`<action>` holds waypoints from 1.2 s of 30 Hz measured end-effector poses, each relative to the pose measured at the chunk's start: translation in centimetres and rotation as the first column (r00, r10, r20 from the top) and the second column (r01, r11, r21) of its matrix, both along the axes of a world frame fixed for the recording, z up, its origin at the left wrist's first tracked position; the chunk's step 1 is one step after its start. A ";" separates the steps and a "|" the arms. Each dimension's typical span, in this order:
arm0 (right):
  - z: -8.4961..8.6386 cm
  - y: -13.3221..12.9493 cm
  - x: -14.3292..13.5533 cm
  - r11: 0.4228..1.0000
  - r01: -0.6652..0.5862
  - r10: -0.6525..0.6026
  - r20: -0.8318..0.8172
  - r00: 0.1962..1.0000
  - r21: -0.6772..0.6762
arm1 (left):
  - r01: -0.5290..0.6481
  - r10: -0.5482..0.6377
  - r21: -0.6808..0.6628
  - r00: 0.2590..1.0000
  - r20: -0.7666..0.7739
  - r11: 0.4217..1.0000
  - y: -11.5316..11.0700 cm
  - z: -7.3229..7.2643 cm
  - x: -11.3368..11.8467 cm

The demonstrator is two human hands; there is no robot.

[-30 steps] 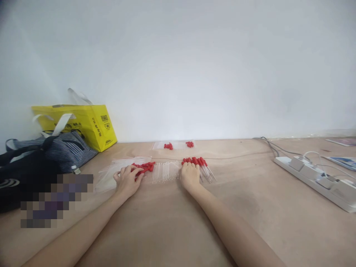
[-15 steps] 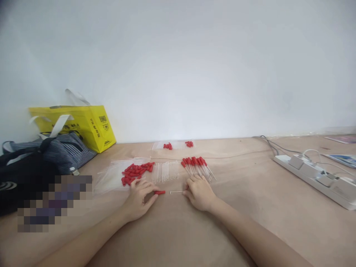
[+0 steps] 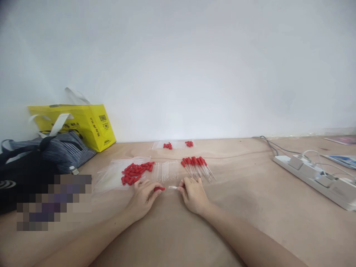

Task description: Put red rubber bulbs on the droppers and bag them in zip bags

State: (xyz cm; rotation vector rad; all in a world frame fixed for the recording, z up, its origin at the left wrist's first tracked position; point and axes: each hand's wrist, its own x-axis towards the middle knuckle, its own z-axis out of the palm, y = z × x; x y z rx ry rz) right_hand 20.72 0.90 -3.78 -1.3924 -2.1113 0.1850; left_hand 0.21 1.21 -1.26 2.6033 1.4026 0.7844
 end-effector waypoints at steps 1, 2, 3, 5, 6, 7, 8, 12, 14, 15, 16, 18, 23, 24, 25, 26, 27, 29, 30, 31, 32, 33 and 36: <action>0.0 -0.1 -0.2 1.000 0.001 -0.001 -0.044 0.999 0.001 | 0.001 -0.001 -0.008 1.000 0.009 1.000 -0.1 0.0 0.1; -0.1 -0.2 -0.4 1.000 -0.001 0.001 -0.082 0.997 0.005 | 0.002 -0.002 -0.015 1.000 0.018 1.000 -0.1 -0.1 0.1; 0.0 -0.4 -0.5 1.000 -0.008 0.009 -0.112 0.994 0.010 | 0.003 -0.003 -0.020 1.000 0.026 1.000 -0.2 -0.2 0.1; 0.1 -0.6 -0.9 0.999 -0.028 0.031 -0.146 0.989 0.023 | 0.005 -0.004 -0.030 0.999 0.037 1.000 -0.3 -0.3 0.2; 0.2 -0.7 -1.1 0.999 -0.038 0.043 -0.152 0.988 0.029 | 0.005 -0.003 -0.034 0.999 0.041 0.999 -0.3 -0.4 0.3; 0.3 -0.8 -1.2 0.998 -0.047 0.052 -0.151 0.987 0.035 | 0.006 -0.004 -0.038 0.999 0.043 0.999 -0.3 -0.4 0.3; 0.4 -0.9 -1.3 0.998 -0.052 0.057 -0.146 0.988 0.039 | 0.006 -0.004 -0.042 0.999 0.044 0.999 -0.3 -0.5 0.3; 0.5 -1.3 -1.6 0.997 -0.057 0.064 -0.130 0.989 0.052 | -0.015 0.019 -0.063 0.997 0.071 0.998 -0.2 -0.5 0.4; 0.5 -1.4 -1.7 0.996 -0.068 0.076 -0.129 0.989 0.063 | -0.025 0.032 -0.080 0.996 0.088 0.996 -0.3 -0.5 0.4; 0.5 -1.5 -1.8 0.995 -0.074 0.082 -0.127 0.988 0.068 | -0.028 0.037 -0.089 0.995 0.095 0.996 -0.3 -0.4 0.5; 0.5 -1.6 -1.9 0.994 -0.079 0.087 -0.123 0.989 0.071 | -0.032 0.042 -0.098 0.994 0.102 0.995 -0.3 -0.3 0.6; 0.5 -1.7 -2.0 0.994 -0.085 0.093 -0.118 0.989 0.070 | -0.038 0.052 -0.119 0.991 0.121 0.992 -0.4 -0.2 0.7; 0.3 -1.6 -2.1 0.991 -0.114 0.121 -0.116 0.986 0.066 | -0.053 0.080 -0.146 0.980 0.182 0.988 -0.5 -0.1 0.7; 0.3 -1.6 -2.1 0.990 -0.127 0.134 -0.110 0.985 0.068 | -0.054 0.080 -0.140 0.979 0.189 0.989 -0.5 -0.2 0.6; 0.3 -1.6 -2.0 0.987 -0.141 0.148 -0.099 0.984 0.070 | -0.051 0.076 -0.134 0.978 0.193 0.990 -0.5 -0.2 0.6; 0.4 -1.6 -1.9 0.985 -0.156 0.162 -0.085 0.983 0.074 | -0.047 0.072 -0.129 0.979 0.192 0.991 -0.5 -0.3 0.5; 0.5 -1.5 -1.7 0.982 -0.169 0.174 -0.067 0.982 0.081 | -0.043 0.066 -0.125 0.980 0.188 0.991 -0.5 -0.3 0.5; 0.8 -1.4 -1.3 0.976 -0.189 0.192 -0.016 0.981 0.109 | -0.025 0.046 -0.120 0.984 0.171 0.992 -0.7 -0.2 0.5; 0.9 -1.4 -1.2 0.972 -0.198 0.197 0.018 0.980 0.128 | -0.012 0.031 -0.117 0.986 0.161 0.993 -0.7 -0.2 0.5; 1.1 -1.3 -1.0 0.967 -0.204 0.198 0.053 0.979 0.150 | 0.003 0.014 -0.114 0.988 0.153 0.993 -0.8 -0.1 0.5; 1.2 -1.2 -0.8 0.963 -0.209 0.197 0.086 0.977 0.171 | 0.018 -0.001 -0.110 0.989 0.147 0.994 -0.8 -0.1 0.5; 1.2 -1.1 -0.7 0.957 -0.213 0.193 0.115 0.974 0.195 | 0.032 -0.018 -0.103 0.990 0.141 0.994 -0.9 -0.1 0.5; 1.3 -1.0 -0.7 0.937 -0.222 0.189 0.145 0.971 0.268 | 0.060 -0.053 -0.054 0.991 0.127 0.997 -0.9 -0.1 0.5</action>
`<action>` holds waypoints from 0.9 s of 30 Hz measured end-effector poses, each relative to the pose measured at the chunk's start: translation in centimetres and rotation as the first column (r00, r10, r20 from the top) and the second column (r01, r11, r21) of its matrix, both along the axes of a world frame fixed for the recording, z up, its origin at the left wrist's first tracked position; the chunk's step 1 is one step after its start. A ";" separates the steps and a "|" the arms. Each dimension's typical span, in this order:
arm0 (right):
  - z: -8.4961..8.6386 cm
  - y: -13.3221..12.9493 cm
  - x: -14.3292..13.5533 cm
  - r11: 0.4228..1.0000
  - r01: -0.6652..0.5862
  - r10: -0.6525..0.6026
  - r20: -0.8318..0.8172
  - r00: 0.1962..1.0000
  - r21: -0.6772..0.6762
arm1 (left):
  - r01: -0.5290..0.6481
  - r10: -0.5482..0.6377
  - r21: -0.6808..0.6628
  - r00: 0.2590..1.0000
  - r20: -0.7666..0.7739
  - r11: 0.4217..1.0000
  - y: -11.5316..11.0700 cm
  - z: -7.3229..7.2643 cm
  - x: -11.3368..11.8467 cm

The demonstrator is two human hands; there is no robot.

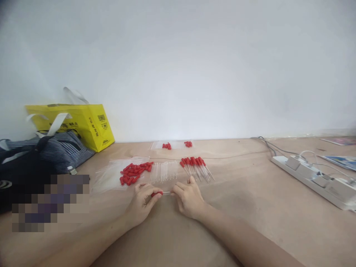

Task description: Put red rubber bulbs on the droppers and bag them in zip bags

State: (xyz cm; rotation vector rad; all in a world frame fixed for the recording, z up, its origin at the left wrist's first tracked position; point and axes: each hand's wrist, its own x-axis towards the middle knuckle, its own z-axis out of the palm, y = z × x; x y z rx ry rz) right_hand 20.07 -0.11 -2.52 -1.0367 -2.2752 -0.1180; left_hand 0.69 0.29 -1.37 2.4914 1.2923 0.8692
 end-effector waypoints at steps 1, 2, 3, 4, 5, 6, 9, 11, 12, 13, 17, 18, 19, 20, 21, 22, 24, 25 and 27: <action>0.0 0.0 0.0 1.000 -0.004 0.005 -0.011 1.000 0.017 | 0.006 -0.006 0.022 1.000 -0.003 1.000 0.0 0.0 0.0; 0.0 -0.1 -0.1 1.000 -0.010 0.011 -0.026 1.000 0.025 | 0.013 -0.013 0.045 1.000 -0.006 0.999 -0.1 0.0 0.0; 0.0 -0.2 -0.2 0.999 -0.017 0.018 -0.040 0.999 0.027 | 0.019 -0.019 0.066 1.000 -0.008 0.998 -0.1 0.0 0.0; 0.0 -0.3 -0.3 0.999 -0.024 0.025 -0.052 0.998 0.023 | 0.025 -0.024 0.085 1.000 -0.009 0.996 -0.2 0.0 0.0; 0.0 -0.3 -0.3 0.999 -0.031 0.032 -0.060 0.998 0.017 | 0.034 -0.033 0.101 0.999 -0.009 0.994 -0.2 -0.1 0.0; 0.0 -0.4 -0.3 0.999 -0.038 0.038 -0.065 0.997 0.009 | 0.043 -0.043 0.114 0.999 -0.010 0.993 -0.3 -0.1 0.0; 0.0 -0.3 -0.3 0.998 -0.060 0.058 -0.068 0.996 -0.020 | 0.077 -0.076 0.135 0.997 -0.014 0.988 -0.5 -0.1 0.1; 0.0 -0.2 -0.2 0.996 -0.075 0.072 -0.063 0.995 -0.039 | 0.099 -0.097 0.142 0.995 -0.018 0.985 -0.5 0.0 0.1; 0.1 -0.2 -0.2 0.996 -0.080 0.077 -0.059 0.995 -0.047 | 0.108 -0.106 0.144 0.994 -0.021 0.984 -0.5 0.0 0.1; 0.1 -0.2 -0.2 0.995 -0.083 0.080 -0.055 0.995 -0.055 | 0.114 -0.112 0.147 0.993 -0.024 0.983 -0.5 0.0 0.1; 0.2 -0.3 -0.3 0.992 -0.091 0.086 -0.061 0.994 -0.084 | 0.129 -0.125 0.142 0.991 -0.039 0.981 -0.5 0.1 0.1; 0.2 -0.3 -0.4 0.991 -0.094 0.088 -0.068 0.994 -0.091 | 0.131 -0.126 0.139 0.991 -0.041 0.982 -0.6 0.1 0.1; 0.2 -0.3 -0.5 0.990 -0.097 0.089 -0.074 0.993 -0.100 | 0.132 -0.127 0.138 0.991 -0.042 0.982 -0.6 0.1 0.1; 0.2 -0.4 -0.5 0.989 -0.100 0.092 -0.077 0.993 -0.109 | 0.133 -0.128 0.136 0.991 -0.044 0.982 -0.6 0.1 0.2; 0.2 -0.4 -0.6 0.988 -0.102 0.093 -0.079 0.993 -0.118 | 0.132 -0.127 0.134 0.991 -0.046 0.982 -0.6 0.1 0.2; 0.1 -0.4 -0.7 0.986 -0.103 0.093 -0.080 0.992 -0.128 | 0.132 -0.126 0.129 0.991 -0.048 0.983 -0.6 0.1 0.2; 0.2 -0.3 -0.7 0.982 -0.109 0.097 -0.083 0.992 -0.153 | 0.120 -0.115 0.108 0.992 -0.048 0.987 -0.5 0.1 0.2; 0.2 -0.2 -0.7 0.979 -0.115 0.102 -0.083 0.991 -0.169 | 0.110 -0.106 0.096 0.993 -0.045 0.989 -0.4 0.2 0.2; 0.5 -0.1 -0.7 0.975 -0.115 0.104 -0.068 0.992 -0.191 | 0.087 -0.085 0.076 0.996 -0.033 0.993 -0.1 0.2 0.0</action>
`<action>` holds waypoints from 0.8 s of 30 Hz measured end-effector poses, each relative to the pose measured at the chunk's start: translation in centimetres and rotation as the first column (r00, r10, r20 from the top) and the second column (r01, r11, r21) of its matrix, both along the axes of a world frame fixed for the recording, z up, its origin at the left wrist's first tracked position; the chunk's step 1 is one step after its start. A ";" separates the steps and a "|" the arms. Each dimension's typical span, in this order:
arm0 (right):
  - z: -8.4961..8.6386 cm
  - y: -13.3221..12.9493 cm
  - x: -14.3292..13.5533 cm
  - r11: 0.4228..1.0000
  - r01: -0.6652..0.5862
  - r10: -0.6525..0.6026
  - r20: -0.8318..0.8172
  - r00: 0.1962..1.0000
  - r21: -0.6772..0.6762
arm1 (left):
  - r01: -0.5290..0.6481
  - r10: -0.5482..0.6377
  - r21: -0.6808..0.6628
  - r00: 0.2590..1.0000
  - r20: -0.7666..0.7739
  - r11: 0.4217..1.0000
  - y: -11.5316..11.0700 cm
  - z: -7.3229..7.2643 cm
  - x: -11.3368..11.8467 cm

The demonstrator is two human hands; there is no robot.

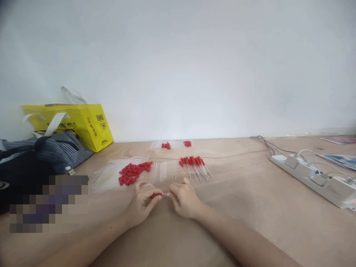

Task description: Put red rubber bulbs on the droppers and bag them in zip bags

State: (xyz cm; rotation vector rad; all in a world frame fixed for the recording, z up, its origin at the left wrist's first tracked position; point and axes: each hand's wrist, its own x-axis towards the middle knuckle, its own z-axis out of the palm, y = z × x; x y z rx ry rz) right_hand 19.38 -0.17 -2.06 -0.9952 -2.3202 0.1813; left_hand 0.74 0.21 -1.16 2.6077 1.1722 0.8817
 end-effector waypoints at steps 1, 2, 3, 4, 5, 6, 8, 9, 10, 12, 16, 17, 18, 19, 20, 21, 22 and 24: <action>0.1 0.1 0.1 1.000 0.003 -0.003 0.023 1.000 0.004 | -0.010 0.010 -0.006 1.000 0.007 1.000 0.2 0.0 -0.1; 0.3 0.2 0.2 1.000 0.011 -0.012 0.053 0.999 0.020 | -0.018 0.019 -0.011 1.000 0.012 1.000 0.4 0.0 -0.2; 0.4 0.4 0.3 0.999 0.020 -0.024 0.087 0.996 0.048 | -0.024 0.024 -0.014 1.000 0.016 1.000 0.6 -0.1 -0.3; 0.6 0.5 0.5 0.996 0.027 -0.037 0.124 0.992 0.079 | -0.028 0.028 -0.018 0.999 0.019 0.999 0.8 -0.2 -0.5; 0.7 0.6 0.6 0.993 0.032 -0.049 0.159 0.986 0.110 | -0.029 0.030 -0.022 0.999 0.020 0.999 1.0 -0.3 -0.6; 0.8 0.7 0.7 0.990 0.036 -0.061 0.191 0.980 0.136 | -0.029 0.029 -0.028 0.999 0.018 0.999 1.2 -0.5 -0.7; 0.9 0.8 0.9 0.984 0.045 -0.088 0.247 0.965 0.173 | -0.024 0.024 -0.049 1.000 0.011 0.999 1.5 -0.7 -0.9; 0.9 0.8 0.9 0.981 0.050 -0.101 0.272 0.957 0.187 | -0.021 0.022 -0.065 1.000 0.004 0.998 1.6 -0.8 -1.0; 0.9 0.7 0.8 0.978 0.052 -0.111 0.296 0.949 0.201 | -0.019 0.018 -0.083 1.000 -0.007 0.996 1.6 -0.9 -1.0; 0.8 0.7 0.7 0.973 0.051 -0.126 0.333 0.935 0.224 | -0.027 0.023 -0.112 0.999 -0.034 0.993 1.7 -0.8 -1.1; 0.3 1.4 1.0 0.967 0.112 -0.180 0.297 0.938 0.231 | -0.161 0.159 -0.039 0.986 -0.056 0.986 1.9 -0.4 -1.4; 0.1 1.8 1.3 0.958 0.178 -0.233 0.249 0.940 0.226 | -0.220 0.220 0.003 0.974 -0.053 0.976 2.1 -0.3 -1.6; 0.0 2.3 1.7 0.939 0.265 -0.307 0.190 0.933 0.217 | -0.282 0.284 0.042 0.957 -0.052 0.958 2.3 -0.2 -1.9; -0.1 2.8 2.1 0.904 0.376 -0.404 0.120 0.907 0.205 | -0.349 0.353 0.073 0.934 -0.053 0.934 2.6 -0.1 -2.2; -0.2 3.4 2.5 0.854 0.486 -0.503 0.058 0.862 0.187 | -0.417 0.423 0.094 0.904 -0.059 0.904 2.9 0.0 -2.6; -0.3 4.0 2.8 0.803 0.573 -0.584 0.023 0.812 0.162 | -0.479 0.488 0.109 0.870 -0.072 0.871 3.3 0.1 -2.9; -0.4 4.5 3.1 0.757 0.639 -0.646 0.011 0.763 0.140 | -0.539 0.550 0.123 0.831 -0.082 0.833 3.6 0.2 -3.3; -0.5 5.5 3.5 0.689 0.717 -0.723 0.031 0.690 0.111 | -0.628 0.644 0.154 0.759 -0.100 0.763 4.2 0.4 -4.0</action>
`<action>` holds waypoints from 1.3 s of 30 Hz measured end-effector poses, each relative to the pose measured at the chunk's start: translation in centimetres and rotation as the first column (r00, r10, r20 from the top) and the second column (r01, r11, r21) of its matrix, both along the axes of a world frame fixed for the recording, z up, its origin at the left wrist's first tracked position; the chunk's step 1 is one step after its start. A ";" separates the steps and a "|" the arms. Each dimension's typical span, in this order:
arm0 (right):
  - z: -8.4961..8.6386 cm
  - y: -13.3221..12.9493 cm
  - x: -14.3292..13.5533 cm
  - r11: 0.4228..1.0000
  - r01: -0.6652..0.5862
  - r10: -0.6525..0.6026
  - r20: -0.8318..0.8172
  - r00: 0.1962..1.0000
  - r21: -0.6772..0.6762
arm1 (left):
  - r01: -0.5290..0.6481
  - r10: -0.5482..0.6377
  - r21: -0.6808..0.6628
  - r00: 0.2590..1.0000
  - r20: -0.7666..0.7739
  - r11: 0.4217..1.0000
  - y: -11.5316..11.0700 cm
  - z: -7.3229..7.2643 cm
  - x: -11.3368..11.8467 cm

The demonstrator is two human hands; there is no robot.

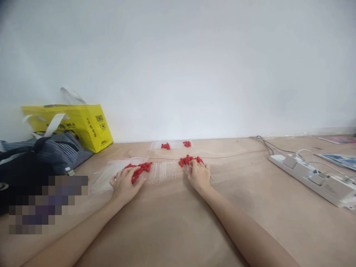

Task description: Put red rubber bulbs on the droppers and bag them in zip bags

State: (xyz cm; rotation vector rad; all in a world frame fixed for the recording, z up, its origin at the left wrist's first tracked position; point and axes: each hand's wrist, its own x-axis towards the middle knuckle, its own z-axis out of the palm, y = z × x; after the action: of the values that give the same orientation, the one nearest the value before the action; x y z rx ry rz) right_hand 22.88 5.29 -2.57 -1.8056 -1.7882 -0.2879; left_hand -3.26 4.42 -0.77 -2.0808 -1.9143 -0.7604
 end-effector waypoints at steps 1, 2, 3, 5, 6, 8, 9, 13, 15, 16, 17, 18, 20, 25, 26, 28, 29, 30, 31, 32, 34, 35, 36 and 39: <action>-0.1 0.4 0.1 0.999 0.036 -0.036 0.008 0.999 -0.019 | -0.040 0.040 0.007 0.999 -0.016 0.999 0.2 0.1 -0.3; -0.1 0.7 0.1 0.997 0.063 -0.062 0.018 0.998 -0.037 | -0.069 0.070 0.012 0.997 -0.031 0.998 0.4 0.2 -0.6; -0.2 0.9 0.1 0.995 0.080 -0.079 0.029 0.996 -0.054 | -0.090 0.091 0.018 0.995 -0.043 0.996 0.6 0.2 -0.9; -0.3 1.2 0.1 0.993 0.090 -0.086 0.045 0.995 -0.081 | -0.108 0.109 0.024 0.992 -0.059 0.994 0.7 0.3 -1.2; -0.4 1.3 0.1 0.992 0.084 -0.080 0.049 0.996 -0.089 | -0.109 0.110 0.029 0.992 -0.063 0.994 0.7 0.2 -1.4; -0.4 1.3 0.2 0.993 0.067 -0.062 0.049 0.997 -0.096 | -0.092 0.095 0.043 0.993 -0.069 0.995 0.7 0.1 -1.4; -0.4 1.3 0.3 0.993 0.061 -0.057 0.047 0.997 -0.096 | -0.077 0.081 0.049 0.994 -0.074 0.996 0.8 0.1 -1.3; 0.0 1.1 0.0 0.995 0.052 -0.048 0.038 0.998 -0.090 | -0.004 0.012 0.068 0.992 -0.123 0.998 1.5 0.2 -0.5; 0.3 0.8 -0.6 0.996 0.033 -0.029 0.039 0.999 -0.087 | 0.007 0.003 0.073 0.989 -0.148 0.997 2.3 0.4 0.1; 0.5 0.7 -1.1 0.996 0.019 -0.015 0.041 0.999 -0.088 | 0.003 0.009 0.073 0.988 -0.156 0.997 2.7 0.6 0.4; 0.7 0.6 -1.7 0.996 0.003 0.001 0.044 0.999 -0.093 | -0.009 0.019 0.068 0.987 -0.161 0.998 3.1 0.7 0.7; 0.9 0.5 -2.3 0.995 -0.008 0.013 0.046 0.999 -0.103 | -0.024 0.033 0.058 0.986 -0.166 0.998 3.5 0.8 1.0; 1.2 0.6 -3.6 0.991 -0.009 0.016 0.046 0.999 -0.133 | -0.058 0.062 0.032 0.981 -0.182 0.998 4.2 1.1 1.6; 1.8 1.9 -5.9 0.968 0.062 -0.056 0.029 0.998 -0.242 | -0.093 0.088 -0.005 0.960 -0.265 0.996 4.6 1.2 2.4; 1.8 2.2 -6.2 0.961 0.073 -0.069 0.025 0.997 -0.266 | -0.094 0.087 -0.014 0.957 -0.277 0.995 4.5 1.2 2.5; 1.9 2.7 -6.4 0.947 0.088 -0.087 0.016 0.996 -0.308 | -0.094 0.081 -0.031 0.954 -0.289 0.995 4.4 1.2 2.7; 2.0 2.8 -6.5 0.941 0.092 -0.094 0.011 0.996 -0.325 | -0.092 0.078 -0.035 0.954 -0.290 0.995 4.4 1.2 2.7; 2.0 3.0 -6.5 0.936 0.095 -0.099 0.006 0.995 -0.338 | -0.090 0.076 -0.037 0.954 -0.290 0.995 4.3 1.3 2.8; 2.0 3.1 -6.5 0.932 0.097 -0.103 0.001 0.995 -0.348 | -0.090 0.075 -0.039 0.954 -0.290 0.995 4.1 1.4 2.8; 1.9 3.1 -6.5 0.929 0.097 -0.105 -0.003 0.994 -0.356 | -0.086 0.072 -0.038 0.954 -0.290 0.996 3.9 1.5 2.9; 1.9 3.2 -6.5 0.926 0.096 -0.106 -0.008 0.994 -0.366 | -0.046 0.040 -0.016 0.957 -0.286 0.999 3.1 1.8 2.9; 1.8 3.2 -6.5 0.925 0.094 -0.105 -0.009 0.994 -0.367 | -0.001 0.002 0.004 0.959 -0.284 1.000 2.5 1.9 3.0; 1.8 3.3 -6.5 0.926 0.091 -0.102 -0.011 0.995 -0.366 | 0.062 -0.052 0.024 0.958 -0.282 0.998 1.8 2.1 3.0; 1.8 3.2 -6.5 0.934 0.076 -0.089 -0.019 0.996 -0.350 | 0.290 -0.268 0.041 0.922 -0.281 0.956 -0.8 2.1 3.0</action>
State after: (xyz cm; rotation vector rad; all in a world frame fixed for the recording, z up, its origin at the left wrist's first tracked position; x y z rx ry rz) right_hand 16.40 8.51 -0.80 -2.1184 -1.8297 0.0349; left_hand -0.22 3.58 1.34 -2.2979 -1.4393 -0.5563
